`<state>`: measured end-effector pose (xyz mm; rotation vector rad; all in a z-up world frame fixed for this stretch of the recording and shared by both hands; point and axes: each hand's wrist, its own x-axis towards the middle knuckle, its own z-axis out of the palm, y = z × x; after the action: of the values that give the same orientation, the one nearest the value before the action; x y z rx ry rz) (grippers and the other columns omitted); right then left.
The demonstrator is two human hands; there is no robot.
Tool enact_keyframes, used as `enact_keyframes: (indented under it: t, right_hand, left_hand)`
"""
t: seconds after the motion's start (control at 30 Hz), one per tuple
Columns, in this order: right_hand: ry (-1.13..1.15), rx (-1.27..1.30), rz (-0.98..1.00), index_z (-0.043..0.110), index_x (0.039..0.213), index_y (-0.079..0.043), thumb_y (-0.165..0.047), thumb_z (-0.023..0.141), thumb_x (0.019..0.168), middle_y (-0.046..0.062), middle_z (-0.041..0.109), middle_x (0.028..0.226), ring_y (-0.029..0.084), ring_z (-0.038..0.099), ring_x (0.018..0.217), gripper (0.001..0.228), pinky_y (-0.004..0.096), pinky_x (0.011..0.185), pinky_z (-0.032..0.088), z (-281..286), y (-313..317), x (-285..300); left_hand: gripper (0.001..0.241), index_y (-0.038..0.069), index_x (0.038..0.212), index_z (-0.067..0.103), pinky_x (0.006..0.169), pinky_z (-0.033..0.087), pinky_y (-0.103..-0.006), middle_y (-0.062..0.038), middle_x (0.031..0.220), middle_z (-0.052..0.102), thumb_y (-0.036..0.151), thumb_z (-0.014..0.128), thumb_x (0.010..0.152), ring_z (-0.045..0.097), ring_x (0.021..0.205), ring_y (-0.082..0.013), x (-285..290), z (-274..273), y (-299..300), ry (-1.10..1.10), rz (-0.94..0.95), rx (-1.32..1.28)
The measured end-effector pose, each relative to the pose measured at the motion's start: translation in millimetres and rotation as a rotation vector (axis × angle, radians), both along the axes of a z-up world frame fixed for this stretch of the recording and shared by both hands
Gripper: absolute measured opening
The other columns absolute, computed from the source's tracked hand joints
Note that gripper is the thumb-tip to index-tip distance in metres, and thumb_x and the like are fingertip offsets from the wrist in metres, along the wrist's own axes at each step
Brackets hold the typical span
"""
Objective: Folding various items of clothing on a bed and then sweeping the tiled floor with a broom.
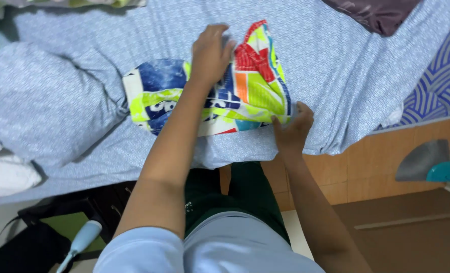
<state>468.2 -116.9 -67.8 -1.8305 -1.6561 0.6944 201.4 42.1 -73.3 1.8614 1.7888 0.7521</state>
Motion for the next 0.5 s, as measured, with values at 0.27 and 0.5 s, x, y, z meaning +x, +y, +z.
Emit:
enact_keyframes:
  t: [0.27,0.5]
  right_hand:
    - [-0.203,0.148,0.657,0.057,0.138,-0.005,-0.008,0.076,0.083,0.016,0.051,0.15,0.039,0.048,0.14,0.059,0.055,0.113,0.04,32.5,22.6,-132.6]
    - [-0.261,0.003,0.674,0.071,0.125,-0.007,-0.003,0.069,0.09,0.013,0.064,0.142,0.035,0.057,0.136,0.035,0.046,0.107,0.047,6.1,53.2,-144.0]
  left_hand:
    - [0.08,0.011,0.142,0.052,0.108,0.023,-0.0708,-0.016,0.147,0.048,0.041,0.082,0.075,0.036,0.141,-0.0434,-135.6,44.8,-173.1,0.409,0.045,-0.126]
    - [0.077,0.019,0.143,0.058,0.117,0.034,-0.0563,-0.01,0.146,0.047,0.03,0.092,0.075,0.039,0.143,-0.0371,-175.1,8.2,-199.0,0.317,0.108,-0.261]
